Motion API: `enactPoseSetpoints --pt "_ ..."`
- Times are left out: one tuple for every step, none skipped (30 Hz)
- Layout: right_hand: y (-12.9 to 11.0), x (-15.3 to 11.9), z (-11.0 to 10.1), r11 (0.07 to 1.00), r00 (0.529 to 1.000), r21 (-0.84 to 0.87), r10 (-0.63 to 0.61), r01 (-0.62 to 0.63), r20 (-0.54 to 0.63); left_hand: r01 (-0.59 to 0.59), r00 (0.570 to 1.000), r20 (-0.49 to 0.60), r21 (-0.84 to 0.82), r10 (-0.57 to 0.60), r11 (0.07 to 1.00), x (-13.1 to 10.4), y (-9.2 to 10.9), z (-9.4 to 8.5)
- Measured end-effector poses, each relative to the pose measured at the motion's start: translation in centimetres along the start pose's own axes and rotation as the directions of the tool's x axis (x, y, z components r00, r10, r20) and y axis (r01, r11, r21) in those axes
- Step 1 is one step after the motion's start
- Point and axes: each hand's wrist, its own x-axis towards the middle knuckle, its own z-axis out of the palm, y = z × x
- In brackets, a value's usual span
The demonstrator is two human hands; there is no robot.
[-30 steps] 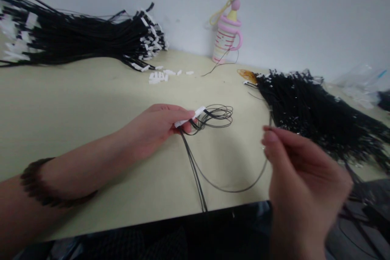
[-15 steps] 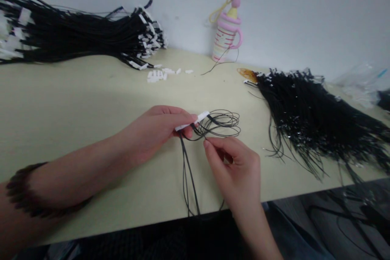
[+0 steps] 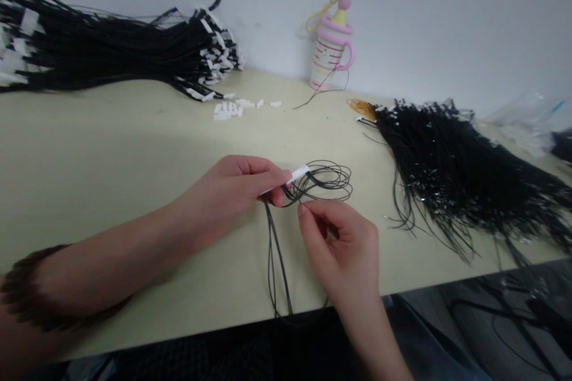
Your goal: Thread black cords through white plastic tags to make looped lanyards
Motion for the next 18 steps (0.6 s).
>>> enactPoseSetpoints --pt "-0.04 0.01 0.0 1.0 1.0 -0.013 -0.012 0.012 -0.017 -0.006 1.0 -0.002 0.012 0.006 1.0 -0.03 0.01 0.04" --pt "-0.08 0.01 0.01 0.999 0.999 -0.025 -0.029 0.028 -0.039 -0.009 1.0 -0.003 0.019 0.009 1.0 -0.06 0.02 0.07" --pt "-0.11 0.01 0.01 0.998 0.997 -0.034 -0.049 0.047 -0.063 -0.01 1.0 -0.003 0.023 0.01 1.0 -0.09 0.02 0.08" --pt "-0.14 0.0 0.03 0.997 0.994 -0.039 -0.069 0.066 -0.083 -0.012 1.0 -0.004 0.025 0.012 1.0 -0.12 0.02 0.09" --pt "-0.16 -0.01 0.04 0.996 0.991 -0.043 -0.086 0.082 -0.099 -0.011 1.0 -0.006 0.029 0.011 1.0 -0.14 0.02 0.1" --pt "-0.19 -0.03 0.06 0.994 0.989 -0.051 -0.101 0.096 -0.109 -0.011 1.0 -0.01 0.033 0.011 0.999 -0.18 0.01 0.11" --pt "-0.22 -0.06 0.08 0.992 0.987 -0.064 -0.115 0.109 -0.114 -0.012 1.0 -0.016 0.037 0.013 0.999 -0.22 0.01 0.13" --pt "-0.25 -0.08 0.1 0.99 0.985 -0.08 -0.129 0.12 -0.118 -0.016 1.0 -0.02 0.043 0.016 0.999 -0.28 0.01 0.17" --pt "-0.28 -0.12 0.12 0.986 0.982 -0.098 -0.143 0.131 -0.122 -0.018 1.0 -0.024 0.05 0.019 0.999 -0.34 0.02 0.22" --pt "-0.31 -0.15 0.16 0.983 0.979 -0.117 -0.158 0.144 -0.127 -0.021 0.999 -0.03 0.058 0.023 0.998 -0.4 0.03 0.28" --pt "-0.33 -0.19 0.2 0.978 0.975 -0.137 -0.176 0.158 -0.134 -0.026 0.999 -0.036 0.067 0.028 0.997 -0.46 0.06 0.35" --pt "-0.34 -0.24 0.25 0.973 0.971 -0.157 -0.194 0.171 -0.14 -0.033 0.998 -0.041 0.078 0.036 0.996 -0.52 0.09 0.43" --pt "-0.33 -0.29 0.31 0.967 0.967 -0.18 -0.21 0.183 -0.147 -0.037 0.998 -0.049 0.09 0.042 0.995 -0.57 0.11 0.5" --pt "-0.31 -0.34 0.37 0.96 0.962 -0.204 -0.226 0.193 -0.154 -0.042 0.997 -0.058 0.102 0.048 0.994 -0.61 0.13 0.56" --pt "-0.28 -0.4 0.42 0.953 0.957 -0.226 -0.24 0.201 -0.16 -0.047 0.996 -0.065 0.112 0.054 0.993 -0.64 0.15 0.62" --pt "-0.23 -0.45 0.47 0.948 0.954 -0.243 -0.248 0.205 -0.165 -0.052 0.996 -0.07 0.12 0.06 0.991 -0.67 0.15 0.66" --pt "-0.18 -0.49 0.5 0.946 0.953 -0.251 -0.252 0.206 -0.168 -0.056 0.995 -0.074 0.122 0.065 0.991 -0.7 0.14 0.7" --pt "-0.13 -0.51 0.52 0.946 0.954 -0.253 -0.249 0.202 -0.168 -0.061 0.995 -0.078 0.12 0.07 0.991 -0.73 0.12 0.72"
